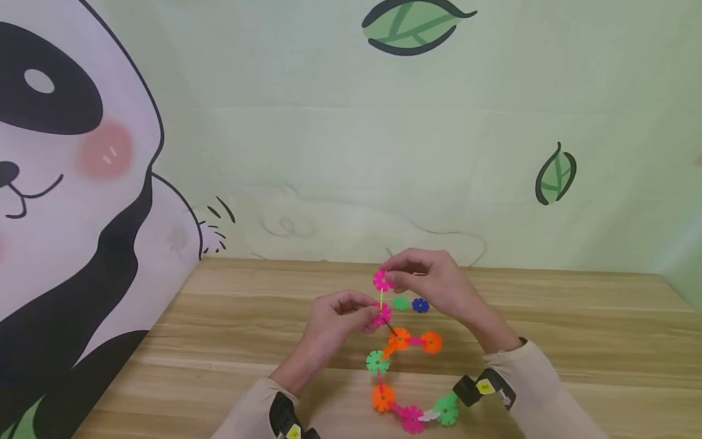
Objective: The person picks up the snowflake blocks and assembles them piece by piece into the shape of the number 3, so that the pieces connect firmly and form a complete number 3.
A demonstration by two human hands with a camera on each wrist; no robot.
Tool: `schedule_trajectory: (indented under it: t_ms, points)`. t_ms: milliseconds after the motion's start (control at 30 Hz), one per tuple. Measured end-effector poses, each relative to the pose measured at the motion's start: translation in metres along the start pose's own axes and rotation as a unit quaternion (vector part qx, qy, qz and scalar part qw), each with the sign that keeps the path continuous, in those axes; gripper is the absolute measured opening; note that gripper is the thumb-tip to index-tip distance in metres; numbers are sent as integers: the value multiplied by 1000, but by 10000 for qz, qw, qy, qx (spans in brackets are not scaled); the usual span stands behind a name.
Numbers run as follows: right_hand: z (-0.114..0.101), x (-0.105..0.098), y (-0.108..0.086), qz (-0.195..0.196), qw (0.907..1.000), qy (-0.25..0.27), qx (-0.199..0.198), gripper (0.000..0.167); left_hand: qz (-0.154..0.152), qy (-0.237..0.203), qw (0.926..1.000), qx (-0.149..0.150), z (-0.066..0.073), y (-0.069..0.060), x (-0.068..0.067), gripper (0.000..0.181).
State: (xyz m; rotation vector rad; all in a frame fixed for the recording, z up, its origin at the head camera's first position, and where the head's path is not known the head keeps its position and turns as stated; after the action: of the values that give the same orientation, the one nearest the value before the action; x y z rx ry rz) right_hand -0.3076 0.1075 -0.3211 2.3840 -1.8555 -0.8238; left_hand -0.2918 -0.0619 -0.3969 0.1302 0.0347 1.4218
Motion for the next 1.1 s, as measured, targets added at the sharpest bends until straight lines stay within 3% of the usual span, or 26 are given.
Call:
schedule_trajectory:
  t_ms: [433, 633, 900, 1100]
  points:
    - [0, 7, -1, -86, 9993, -179, -302, 16, 125, 263, 9995, 142, 2, -1, -1, 11]
    - [4, 7, -1, -42, 9996, -164, -215, 17, 164, 291, 9993, 164, 3, -1, -2, 12]
    - [3, 7, -1, -193, 9997, 23, -145, 26, 253, 17, 9997, 59, 2, 1, -5, 15]
    - [5, 6, 0, -142, 9998, 101, 7, 19, 111, -191, 9998, -22, 1, 2, -3, 22]
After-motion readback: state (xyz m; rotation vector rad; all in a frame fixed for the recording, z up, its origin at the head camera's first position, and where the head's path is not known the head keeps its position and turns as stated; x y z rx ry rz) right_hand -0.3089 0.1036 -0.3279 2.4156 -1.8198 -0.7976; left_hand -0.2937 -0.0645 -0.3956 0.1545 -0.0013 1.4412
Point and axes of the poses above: each hand's wrist, its own y-axis towards the middle knuckle, its own x-axis out of the palm, z = x × y, the point moved 8 cm from there along y, towards the middle knuckle, and after that the axes turned 7 degrees about z, right-handed, at the moved point
